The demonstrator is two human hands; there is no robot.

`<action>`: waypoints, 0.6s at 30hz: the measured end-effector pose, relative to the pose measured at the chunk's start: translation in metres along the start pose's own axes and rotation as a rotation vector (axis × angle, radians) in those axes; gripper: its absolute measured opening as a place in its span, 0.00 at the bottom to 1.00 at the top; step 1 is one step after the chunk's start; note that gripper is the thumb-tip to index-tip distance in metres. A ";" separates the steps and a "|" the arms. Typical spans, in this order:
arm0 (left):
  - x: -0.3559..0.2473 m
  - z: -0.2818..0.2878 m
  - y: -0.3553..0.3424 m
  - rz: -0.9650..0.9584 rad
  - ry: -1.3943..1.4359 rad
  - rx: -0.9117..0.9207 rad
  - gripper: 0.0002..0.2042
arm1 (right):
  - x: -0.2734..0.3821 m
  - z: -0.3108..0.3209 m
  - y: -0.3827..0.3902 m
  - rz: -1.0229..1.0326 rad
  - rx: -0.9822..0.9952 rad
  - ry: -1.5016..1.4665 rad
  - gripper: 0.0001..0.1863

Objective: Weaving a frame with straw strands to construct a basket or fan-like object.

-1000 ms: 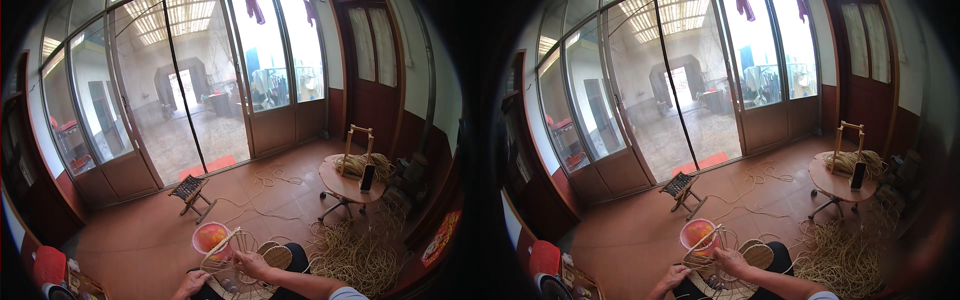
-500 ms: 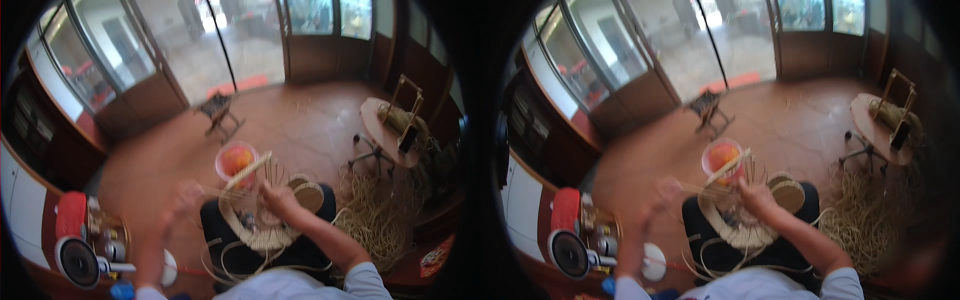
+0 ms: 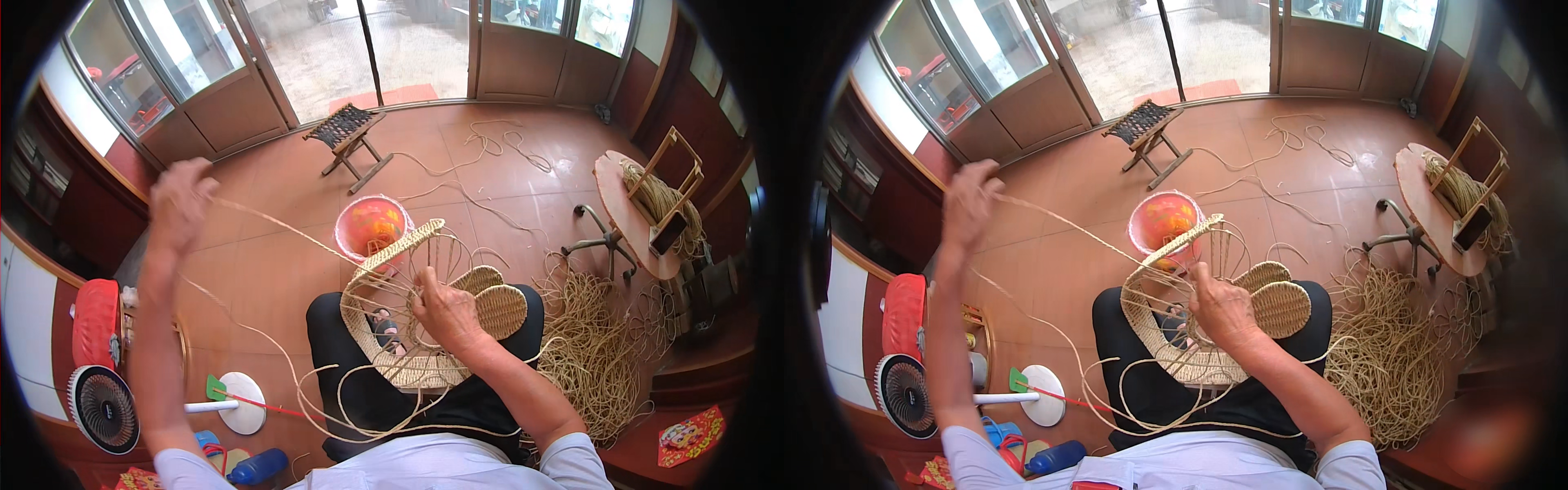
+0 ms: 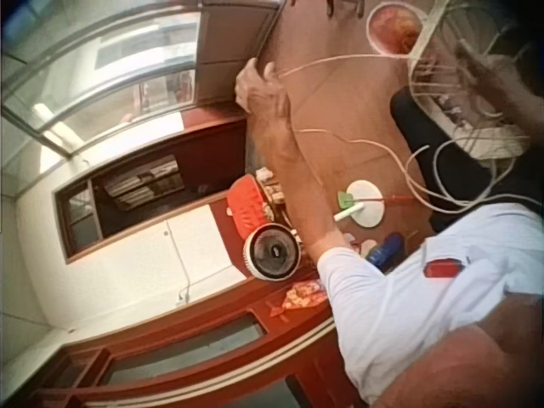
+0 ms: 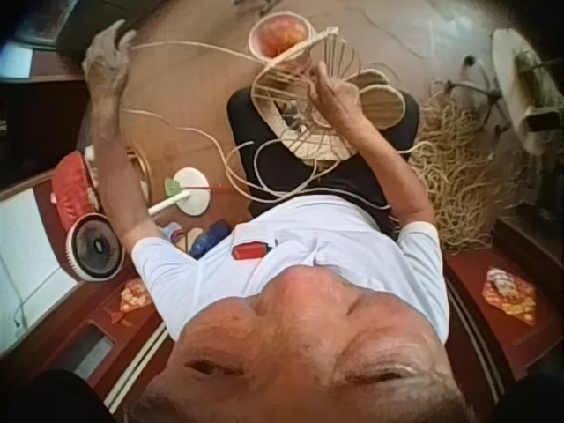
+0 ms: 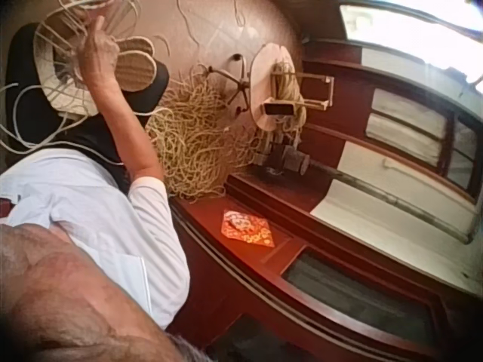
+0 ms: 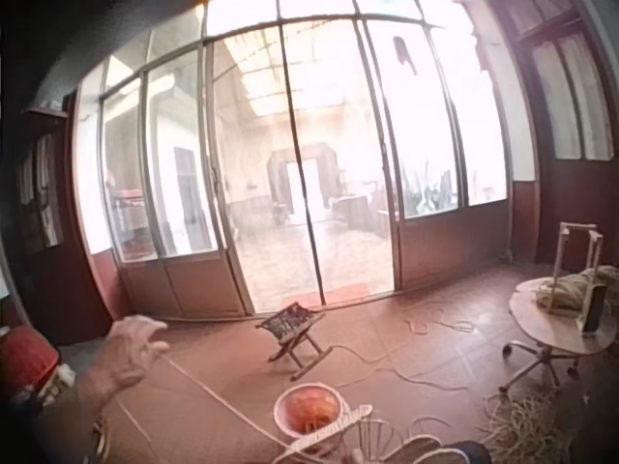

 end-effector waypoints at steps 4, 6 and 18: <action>-0.149 -0.065 0.114 0.354 0.565 0.224 0.08 | 0.006 -0.008 -0.007 0.026 0.004 0.064 0.33; -0.208 -0.071 0.155 0.368 0.674 0.251 0.07 | 0.012 -0.011 -0.007 0.044 0.040 0.050 0.41; -0.259 -0.082 0.216 0.559 0.817 0.370 0.06 | 0.018 0.015 -0.008 0.093 -0.305 -0.225 0.36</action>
Point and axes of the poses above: each hand's wrist, its own y-axis away from the middle knuckle, its own z-axis out of the back of the hand, x = y × z, the point moved 5 cm from there along -y, towards the middle knuckle, and after that the axes turned 7 degrees about z, right-handed, at the moved point
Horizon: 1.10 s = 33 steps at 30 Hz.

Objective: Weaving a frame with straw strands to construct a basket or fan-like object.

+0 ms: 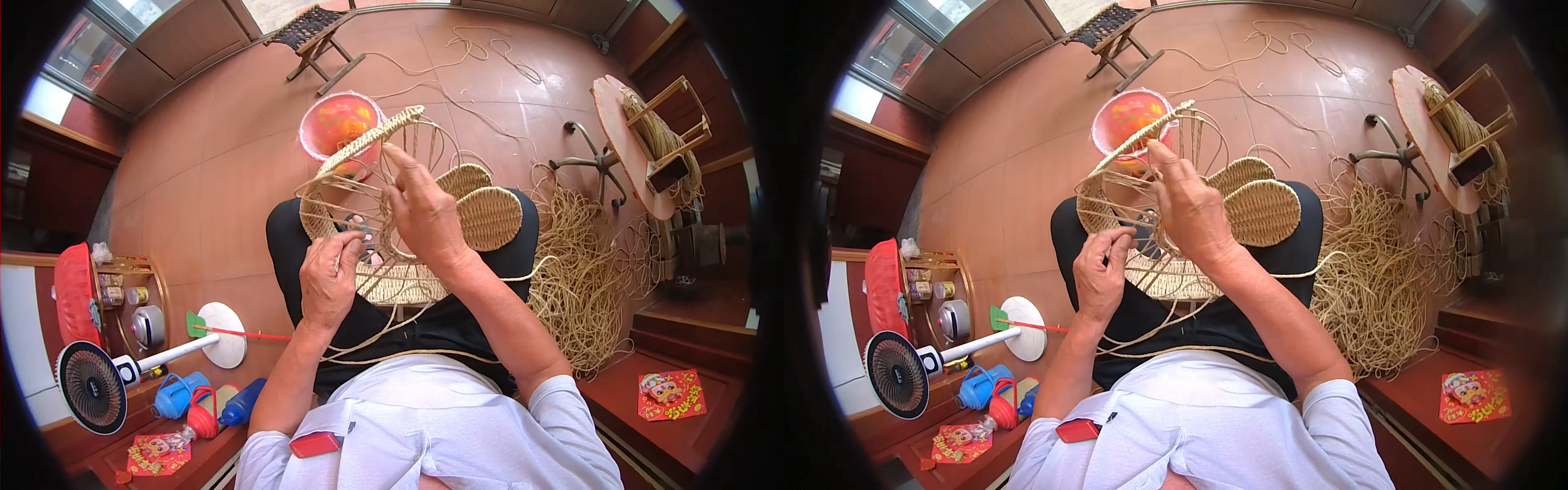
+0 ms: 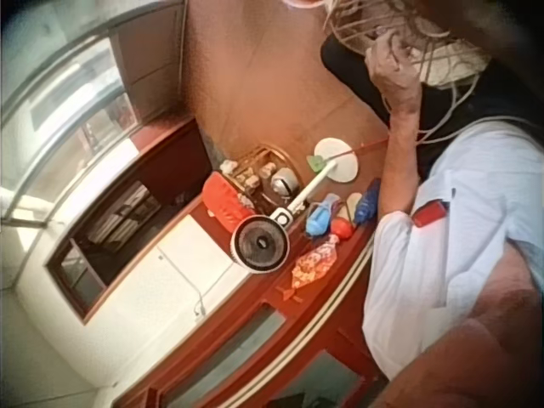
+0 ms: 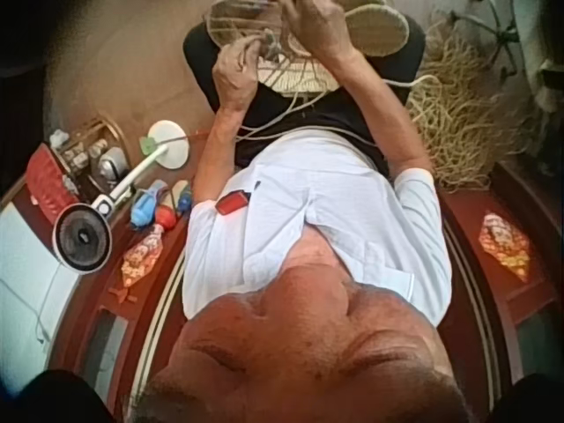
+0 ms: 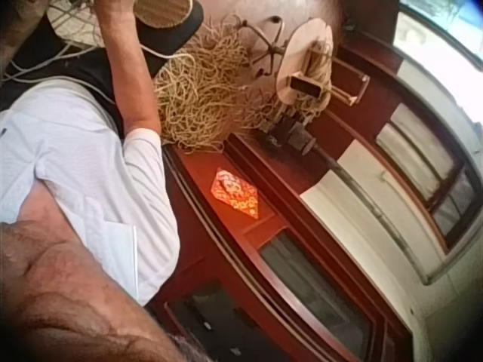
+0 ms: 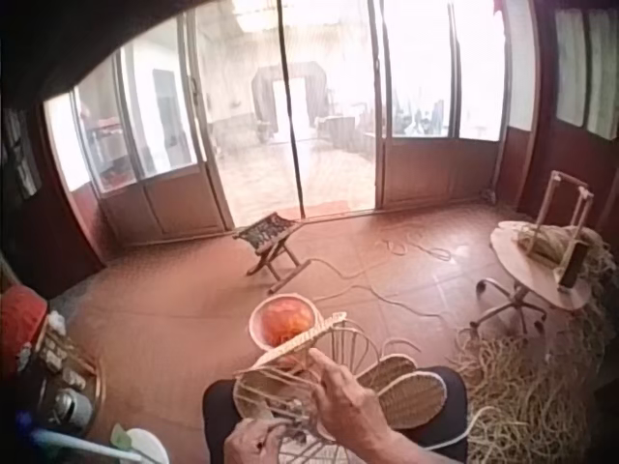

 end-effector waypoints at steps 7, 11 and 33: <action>-0.023 -0.023 -0.028 -0.207 0.036 -0.019 0.07 | -0.036 0.024 0.034 -0.655 -0.102 -1.077 0.13; -0.026 -0.033 -0.040 -0.216 0.097 -0.028 0.09 | -0.047 0.047 0.049 -0.655 -0.014 -0.931 0.10; -0.045 -0.075 -0.059 -0.429 -0.260 -0.093 0.07 | -0.027 0.093 0.011 -0.300 -0.241 -0.212 0.22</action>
Point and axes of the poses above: each hand's wrist, its own y-axis away from the middle knuckle, its own z-axis out of the back of the hand, x = y × z, the point moved 5 cm from there along -y, towards the middle knuckle, and after that the axes turned 7 degrees about z, right-handed, at the moved point
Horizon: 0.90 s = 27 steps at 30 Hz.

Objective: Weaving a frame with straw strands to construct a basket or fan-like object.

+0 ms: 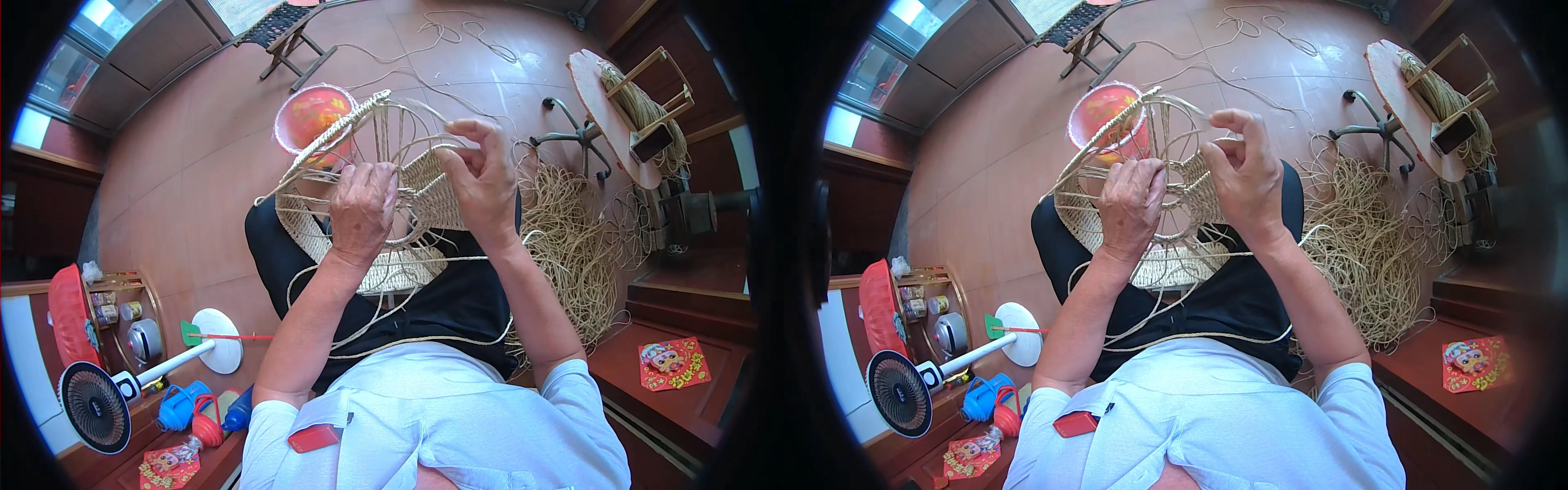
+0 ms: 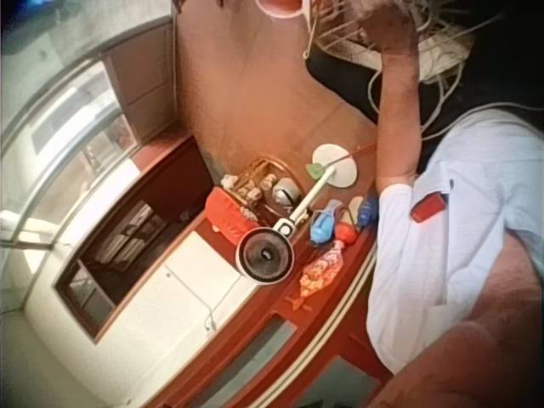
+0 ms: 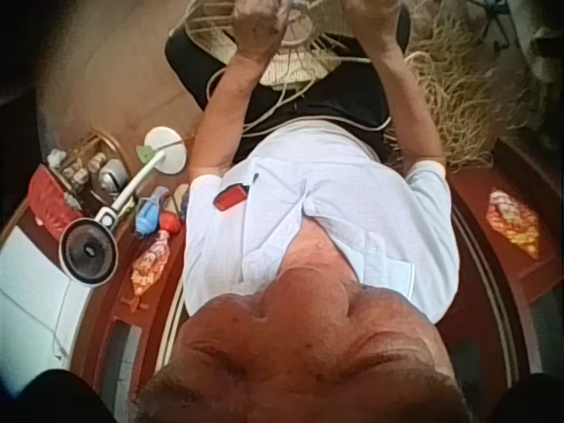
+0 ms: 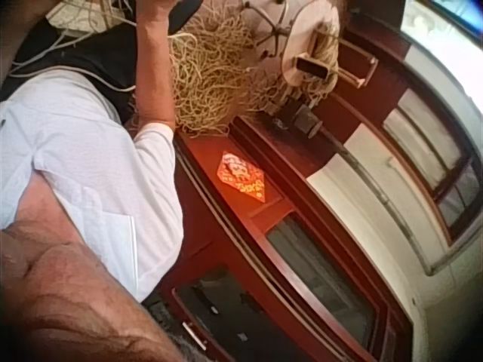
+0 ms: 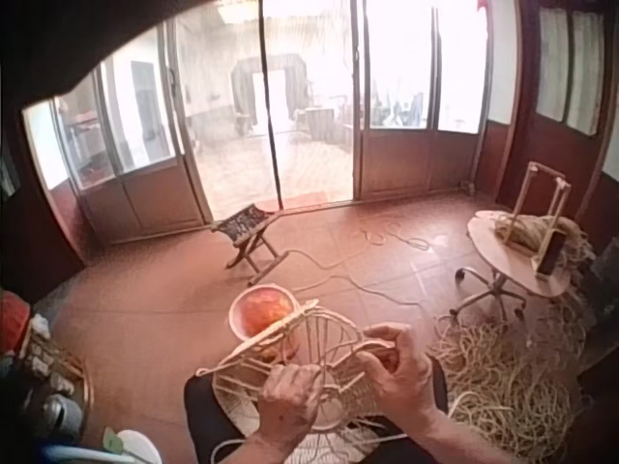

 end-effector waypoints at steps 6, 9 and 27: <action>-0.009 0.006 0.010 0.020 0.084 0.042 0.08 | -0.005 -0.015 0.025 0.016 0.189 0.217 0.34; -0.014 0.007 0.010 0.061 0.107 0.054 0.08 | -0.014 -0.036 0.023 0.233 0.310 0.318 0.48; -0.007 0.010 0.016 0.057 0.090 0.005 0.10 | -0.016 -0.034 0.014 -0.208 0.402 -0.196 0.45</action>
Point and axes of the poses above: each hand's wrist, its own y-axis away from the middle knuckle, its own z-axis out of the back of the hand, x = y × z, the point moved 5 cm from there along -y, towards the middle knuckle, and after that the axes turned 7 degrees about z, right-handed, at the moved point
